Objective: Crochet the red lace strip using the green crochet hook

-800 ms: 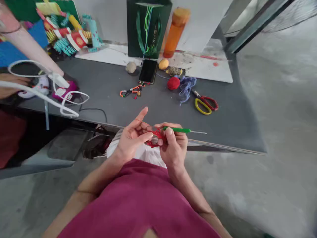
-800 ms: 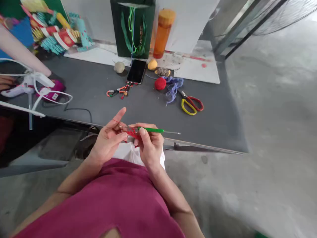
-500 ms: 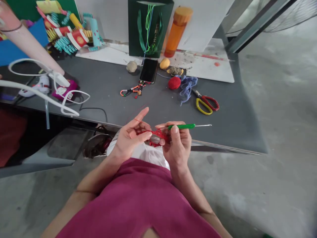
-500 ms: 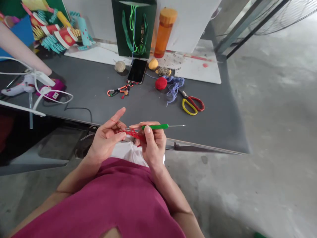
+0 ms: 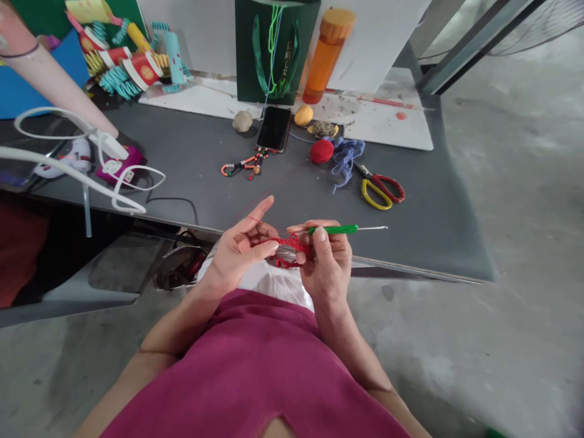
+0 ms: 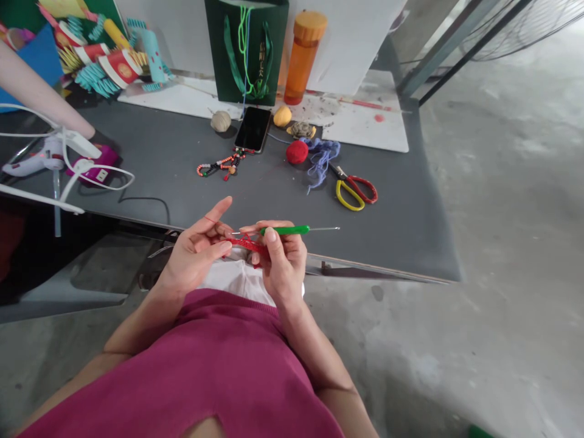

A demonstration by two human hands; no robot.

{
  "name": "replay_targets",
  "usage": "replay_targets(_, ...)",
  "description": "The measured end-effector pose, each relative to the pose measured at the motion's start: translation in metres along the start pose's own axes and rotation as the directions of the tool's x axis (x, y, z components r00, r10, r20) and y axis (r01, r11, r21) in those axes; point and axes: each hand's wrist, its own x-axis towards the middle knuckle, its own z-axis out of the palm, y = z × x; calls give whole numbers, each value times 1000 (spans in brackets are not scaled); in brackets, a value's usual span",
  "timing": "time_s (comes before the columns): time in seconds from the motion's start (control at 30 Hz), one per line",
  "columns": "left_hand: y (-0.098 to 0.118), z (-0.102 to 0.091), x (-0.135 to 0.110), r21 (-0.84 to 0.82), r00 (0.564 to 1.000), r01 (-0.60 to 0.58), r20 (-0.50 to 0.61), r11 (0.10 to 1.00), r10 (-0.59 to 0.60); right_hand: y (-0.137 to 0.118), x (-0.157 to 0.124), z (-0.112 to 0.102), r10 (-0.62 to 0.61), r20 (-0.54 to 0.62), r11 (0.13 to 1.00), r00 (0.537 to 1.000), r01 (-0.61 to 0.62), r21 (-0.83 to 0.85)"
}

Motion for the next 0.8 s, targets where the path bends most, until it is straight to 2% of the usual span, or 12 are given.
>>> replay_targets(0.57,-2,-1,-1,51,997,-39,-62,998,42,-5,1,-1,14,21,1000,1000,-14,-8)
replay_targets(0.8,1,1,-1,49,997,-32,-75,998,35,-7,0,-1,-6,15,995,1000,8,-102)
